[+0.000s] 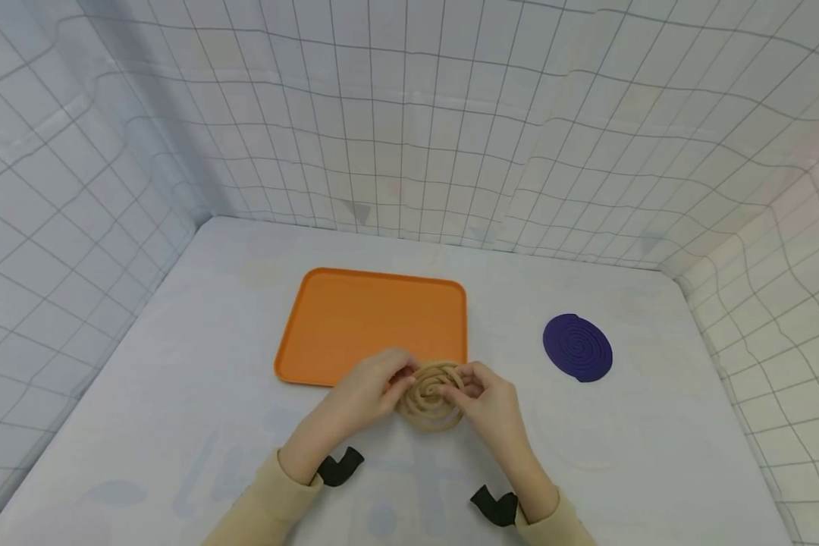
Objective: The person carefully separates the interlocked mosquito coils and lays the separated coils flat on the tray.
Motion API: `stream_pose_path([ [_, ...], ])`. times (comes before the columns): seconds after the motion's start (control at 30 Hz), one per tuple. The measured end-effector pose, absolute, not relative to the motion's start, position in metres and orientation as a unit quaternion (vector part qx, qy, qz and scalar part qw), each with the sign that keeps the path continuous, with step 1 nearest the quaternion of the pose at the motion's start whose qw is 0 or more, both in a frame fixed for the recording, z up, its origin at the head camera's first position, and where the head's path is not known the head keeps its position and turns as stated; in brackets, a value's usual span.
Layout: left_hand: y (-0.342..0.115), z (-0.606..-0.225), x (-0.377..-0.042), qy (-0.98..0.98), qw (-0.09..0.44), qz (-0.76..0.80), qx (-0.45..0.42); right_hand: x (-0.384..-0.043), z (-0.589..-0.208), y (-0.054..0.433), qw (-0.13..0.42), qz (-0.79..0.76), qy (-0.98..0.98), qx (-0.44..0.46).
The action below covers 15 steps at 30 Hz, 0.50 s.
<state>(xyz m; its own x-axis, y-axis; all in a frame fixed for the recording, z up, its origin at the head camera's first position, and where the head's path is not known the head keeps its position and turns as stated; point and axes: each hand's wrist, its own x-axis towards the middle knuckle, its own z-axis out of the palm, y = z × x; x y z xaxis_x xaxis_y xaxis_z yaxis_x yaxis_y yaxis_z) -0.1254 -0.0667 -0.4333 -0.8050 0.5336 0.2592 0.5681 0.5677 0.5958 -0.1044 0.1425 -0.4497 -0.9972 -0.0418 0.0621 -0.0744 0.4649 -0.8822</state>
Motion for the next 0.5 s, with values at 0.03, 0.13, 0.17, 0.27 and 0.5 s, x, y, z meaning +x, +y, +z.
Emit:
stream_pose_path([
  [0.03, -0.066, -0.434, -0.125, -0.886, 0.023, -0.348, -0.307, -0.104, -0.451, 0.142, 0.011, 0.519, -0.854, 0.025],
  [0.13, -0.066, -0.436, -0.123, -0.889, 0.019, -0.363, -0.278, -0.104, -0.452, 0.140, -0.003, 0.522, -0.853, 0.003],
  [0.17, -0.065, -0.437, -0.123, -0.891, 0.021, -0.368, -0.264, -0.105, -0.453, 0.141, -0.006, 0.519, -0.855, 0.002],
  [0.27, -0.064, -0.442, -0.122, -0.895, 0.027, -0.379, -0.233, -0.105, -0.454, 0.141, -0.022, 0.524, -0.852, -0.012],
  [0.5, -0.068, -0.445, -0.123, -0.877, -0.024, -0.426, -0.222, -0.105, -0.456, 0.141, -0.017, 0.502, -0.865, 0.017],
])
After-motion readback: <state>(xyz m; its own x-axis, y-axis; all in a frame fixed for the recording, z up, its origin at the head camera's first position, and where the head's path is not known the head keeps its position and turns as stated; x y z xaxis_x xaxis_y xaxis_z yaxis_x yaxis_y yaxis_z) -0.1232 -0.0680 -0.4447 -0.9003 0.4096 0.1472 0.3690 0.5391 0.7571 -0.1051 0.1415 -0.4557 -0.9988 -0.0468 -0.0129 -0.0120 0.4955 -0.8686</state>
